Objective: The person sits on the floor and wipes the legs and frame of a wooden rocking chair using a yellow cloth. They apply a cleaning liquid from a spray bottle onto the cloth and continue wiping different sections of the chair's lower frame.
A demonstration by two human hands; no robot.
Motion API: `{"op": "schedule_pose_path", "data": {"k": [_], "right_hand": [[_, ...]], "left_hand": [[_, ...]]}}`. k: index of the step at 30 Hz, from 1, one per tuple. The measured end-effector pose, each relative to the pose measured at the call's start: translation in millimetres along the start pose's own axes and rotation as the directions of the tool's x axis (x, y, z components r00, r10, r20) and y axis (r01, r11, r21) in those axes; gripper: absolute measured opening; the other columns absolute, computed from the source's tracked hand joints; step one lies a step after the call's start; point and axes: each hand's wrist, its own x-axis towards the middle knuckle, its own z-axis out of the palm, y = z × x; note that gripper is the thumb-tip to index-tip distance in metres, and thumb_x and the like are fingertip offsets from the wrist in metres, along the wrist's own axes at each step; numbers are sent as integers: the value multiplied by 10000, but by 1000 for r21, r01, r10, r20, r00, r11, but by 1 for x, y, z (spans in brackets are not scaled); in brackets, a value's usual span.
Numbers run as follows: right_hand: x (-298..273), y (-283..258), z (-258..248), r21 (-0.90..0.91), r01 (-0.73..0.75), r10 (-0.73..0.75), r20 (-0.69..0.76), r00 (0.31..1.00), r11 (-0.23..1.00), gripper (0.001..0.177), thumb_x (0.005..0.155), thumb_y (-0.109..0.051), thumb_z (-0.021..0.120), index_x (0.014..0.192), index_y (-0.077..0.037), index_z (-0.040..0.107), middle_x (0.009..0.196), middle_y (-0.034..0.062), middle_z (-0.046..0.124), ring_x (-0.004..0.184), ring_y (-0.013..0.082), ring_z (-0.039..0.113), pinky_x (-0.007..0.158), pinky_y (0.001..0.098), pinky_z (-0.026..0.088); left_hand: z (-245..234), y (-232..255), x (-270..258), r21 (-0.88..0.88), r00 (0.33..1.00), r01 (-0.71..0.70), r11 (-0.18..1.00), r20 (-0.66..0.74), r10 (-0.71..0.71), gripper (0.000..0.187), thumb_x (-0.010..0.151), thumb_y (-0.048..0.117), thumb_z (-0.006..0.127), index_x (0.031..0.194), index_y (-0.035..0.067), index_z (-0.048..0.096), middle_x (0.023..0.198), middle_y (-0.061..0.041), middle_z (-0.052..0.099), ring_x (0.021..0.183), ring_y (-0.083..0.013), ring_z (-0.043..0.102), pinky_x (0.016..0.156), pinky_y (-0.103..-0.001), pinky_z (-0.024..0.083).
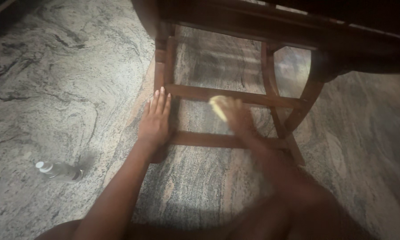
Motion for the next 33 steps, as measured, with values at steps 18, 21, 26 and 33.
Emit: {"op": "schedule_pose_path", "data": {"k": [18, 21, 26, 33], "right_hand": [[-60, 219, 62, 217, -343, 405, -549, 731, 914, 431, 834, -87, 730, 1262, -62, 687, 1160, 204, 620, 1052, 354, 610, 901, 469, 517], [-20, 137, 62, 378, -378, 528, -475, 704, 845, 318, 927, -91, 702, 1233, -24, 647, 1132, 170, 653, 961, 249, 641, 768, 336, 546], [31, -11, 16, 632, -357, 584, -189, 789, 688, 341, 929, -11, 652, 1266, 21, 613, 1309, 201, 564, 909, 199, 648, 647, 246, 602], [82, -121, -4, 655, 149, -5, -215, 977, 741, 557, 838, 73, 639, 1368, -98, 605, 1415, 134, 547, 1159, 275, 636, 903, 317, 601]], "left_hand": [[-4, 5, 0, -28, 999, 32, 999, -8, -33, 857, 946, 393, 525, 1615, 38, 124, 1692, -197, 45, 1568, -294, 50, 1258, -426, 121], [-20, 12, 3, -91, 997, 55, 994, 66, -49, 770, 1000, 392, 433, 1586, 59, 61, 1661, -193, -27, 1540, -290, -20, 1247, -432, 88], [-28, 15, -2, 17, 991, 38, 999, 131, -40, 776, 991, 253, 414, 1604, 27, -5, 1653, -225, -111, 1539, -320, -84, 1243, -438, 59], [-4, 5, -4, -314, 983, -17, 949, -179, -42, 641, 934, 156, 512, 1534, 30, 328, 1673, -230, 167, 1554, -346, 153, 1248, -498, 174]]}}
